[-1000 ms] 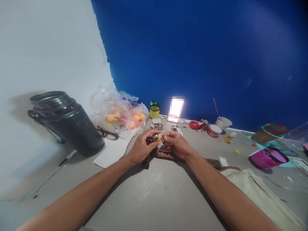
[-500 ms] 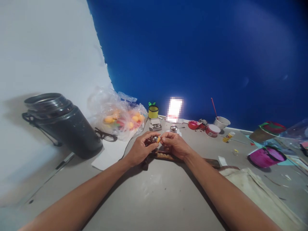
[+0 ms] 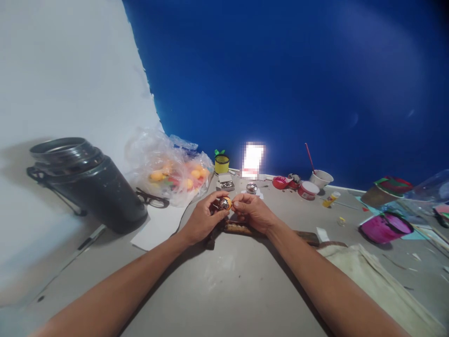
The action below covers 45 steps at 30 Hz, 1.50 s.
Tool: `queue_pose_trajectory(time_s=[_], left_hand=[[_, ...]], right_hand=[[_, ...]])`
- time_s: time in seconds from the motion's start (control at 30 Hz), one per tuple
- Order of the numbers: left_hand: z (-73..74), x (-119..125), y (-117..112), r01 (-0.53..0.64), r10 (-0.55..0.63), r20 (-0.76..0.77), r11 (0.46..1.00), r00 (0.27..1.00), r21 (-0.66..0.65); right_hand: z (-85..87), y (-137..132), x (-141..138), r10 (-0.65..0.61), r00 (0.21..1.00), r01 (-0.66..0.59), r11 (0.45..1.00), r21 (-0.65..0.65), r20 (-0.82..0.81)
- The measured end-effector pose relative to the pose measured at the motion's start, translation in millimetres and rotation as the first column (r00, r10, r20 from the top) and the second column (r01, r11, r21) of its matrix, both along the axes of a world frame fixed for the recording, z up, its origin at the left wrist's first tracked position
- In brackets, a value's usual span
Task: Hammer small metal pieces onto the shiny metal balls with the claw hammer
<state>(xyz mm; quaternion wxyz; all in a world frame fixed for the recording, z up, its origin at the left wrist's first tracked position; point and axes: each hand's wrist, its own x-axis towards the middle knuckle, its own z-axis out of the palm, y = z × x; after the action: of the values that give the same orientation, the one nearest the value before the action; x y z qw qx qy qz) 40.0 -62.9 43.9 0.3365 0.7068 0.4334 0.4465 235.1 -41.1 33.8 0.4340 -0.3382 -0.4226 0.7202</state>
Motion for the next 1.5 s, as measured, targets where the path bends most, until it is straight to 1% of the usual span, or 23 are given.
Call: queue_pose_trajectory(time_s=[0.13,0.33,0.63,1.17,1.33,1.5], left_hand=[[-1.0,0.2,-0.3,0.005,-0.004,-0.038,1.0,0.999,0.02],[-3.7,0.0,1.6,0.005,-0.003,-0.046,0.999,0.999,0.04],[1.3,0.6,-0.3,-0.007,0.008,-0.051,1.0,0.999,0.012],[2.8,1.6,-0.1,-0.014,0.014,-0.008,1.0,1.0,0.009],[1.0,1.1,0.1,-0.028,0.028,-0.007,1.0,1.0,0.013],[-2.4,1.2,0.1,-0.061,0.063,-0.023,0.997,0.998,0.053]], right_hand=[[-0.7,-0.1,-0.6,-0.008,1.0,0.008,1.0,0.009,0.007],[-2.8,0.1,-1.2,-0.019,1.0,0.018,0.999,0.035,0.024],[-5.8,1.9,-2.2,-0.029,0.998,0.025,0.997,0.067,0.055],[-8.7,2.2,-1.8,-0.026,0.999,0.022,0.995,0.093,0.041],[-5.9,-0.5,-4.2,-0.06,0.994,0.051,0.993,0.107,0.089],[-3.8,-3.5,-7.4,-0.118,0.982,0.093,0.982,0.166,0.15]])
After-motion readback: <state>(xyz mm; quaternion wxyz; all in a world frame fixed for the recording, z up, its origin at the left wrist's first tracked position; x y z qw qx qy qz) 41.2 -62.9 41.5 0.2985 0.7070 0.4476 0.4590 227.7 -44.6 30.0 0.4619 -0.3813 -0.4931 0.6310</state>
